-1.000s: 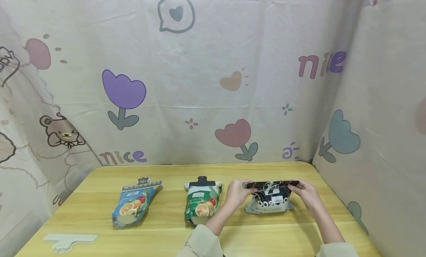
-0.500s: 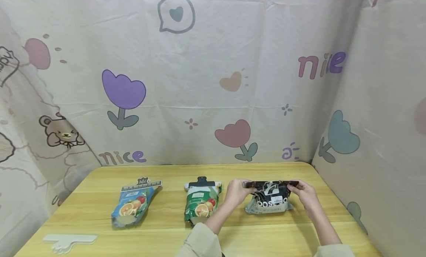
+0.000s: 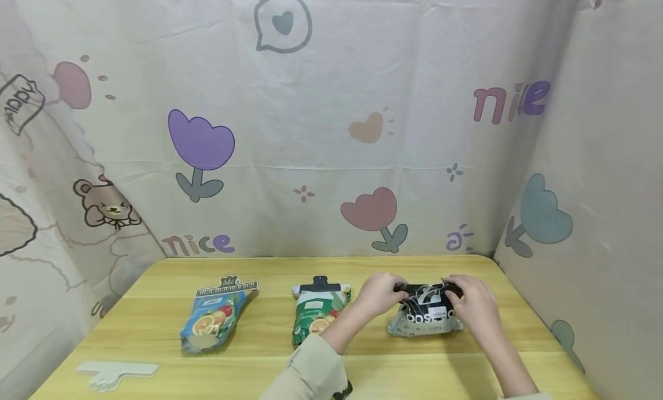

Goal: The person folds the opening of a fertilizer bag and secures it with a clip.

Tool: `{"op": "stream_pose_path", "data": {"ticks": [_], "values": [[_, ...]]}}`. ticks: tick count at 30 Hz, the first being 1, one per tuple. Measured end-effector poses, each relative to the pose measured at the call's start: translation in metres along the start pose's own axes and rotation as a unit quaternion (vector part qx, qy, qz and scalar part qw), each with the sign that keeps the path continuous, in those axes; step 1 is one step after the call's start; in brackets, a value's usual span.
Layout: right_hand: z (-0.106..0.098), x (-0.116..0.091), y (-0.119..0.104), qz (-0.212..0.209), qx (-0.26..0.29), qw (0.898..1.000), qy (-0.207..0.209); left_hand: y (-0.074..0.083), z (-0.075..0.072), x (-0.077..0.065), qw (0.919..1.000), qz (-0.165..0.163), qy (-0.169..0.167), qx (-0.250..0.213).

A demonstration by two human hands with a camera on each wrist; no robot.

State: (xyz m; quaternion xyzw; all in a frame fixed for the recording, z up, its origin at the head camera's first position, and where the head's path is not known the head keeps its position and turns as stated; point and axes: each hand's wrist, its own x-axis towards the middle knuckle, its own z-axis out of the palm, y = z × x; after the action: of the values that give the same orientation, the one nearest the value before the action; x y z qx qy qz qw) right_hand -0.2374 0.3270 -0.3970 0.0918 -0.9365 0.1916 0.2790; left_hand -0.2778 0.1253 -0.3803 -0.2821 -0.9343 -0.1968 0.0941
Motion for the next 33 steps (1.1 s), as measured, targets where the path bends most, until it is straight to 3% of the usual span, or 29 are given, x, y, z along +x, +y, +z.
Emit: {"op": "stream_pose_path", "data": {"ticks": [2, 5, 9, 16, 25, 31, 33], "values": [[-0.002, 0.004, -0.007, -0.036, -0.008, 0.999, -0.013, 0.007, -0.003, 0.001, 0.9974, 0.023, 0.000, 0.069], [-0.003, 0.008, -0.014, -0.069, 0.010, 0.996, -0.052, 0.017, -0.003, 0.001, 0.9857, 0.058, 0.005, 0.158], [-0.002, 0.008, -0.018, -0.092, 0.023, 0.993, -0.072, 0.024, -0.001, 0.000, 0.9744, 0.088, 0.017, 0.206], [-0.004, 0.008, -0.015, -0.110, -0.016, 0.993, -0.026, 0.023, 0.004, -0.002, 0.9720, 0.110, 0.048, 0.202], [-0.007, 0.004, 0.005, -0.134, 0.072, 0.988, 0.008, 0.021, 0.004, -0.005, 0.9751, 0.103, 0.035, 0.194], [-0.007, 0.001, 0.009, -0.122, 0.039, 0.991, 0.031, 0.017, 0.004, -0.006, 0.9775, 0.110, 0.041, 0.175], [-0.005, 0.002, 0.010, -0.121, 0.039, 0.991, 0.038, 0.014, 0.003, -0.006, 0.9817, 0.107, 0.034, 0.154]]}}
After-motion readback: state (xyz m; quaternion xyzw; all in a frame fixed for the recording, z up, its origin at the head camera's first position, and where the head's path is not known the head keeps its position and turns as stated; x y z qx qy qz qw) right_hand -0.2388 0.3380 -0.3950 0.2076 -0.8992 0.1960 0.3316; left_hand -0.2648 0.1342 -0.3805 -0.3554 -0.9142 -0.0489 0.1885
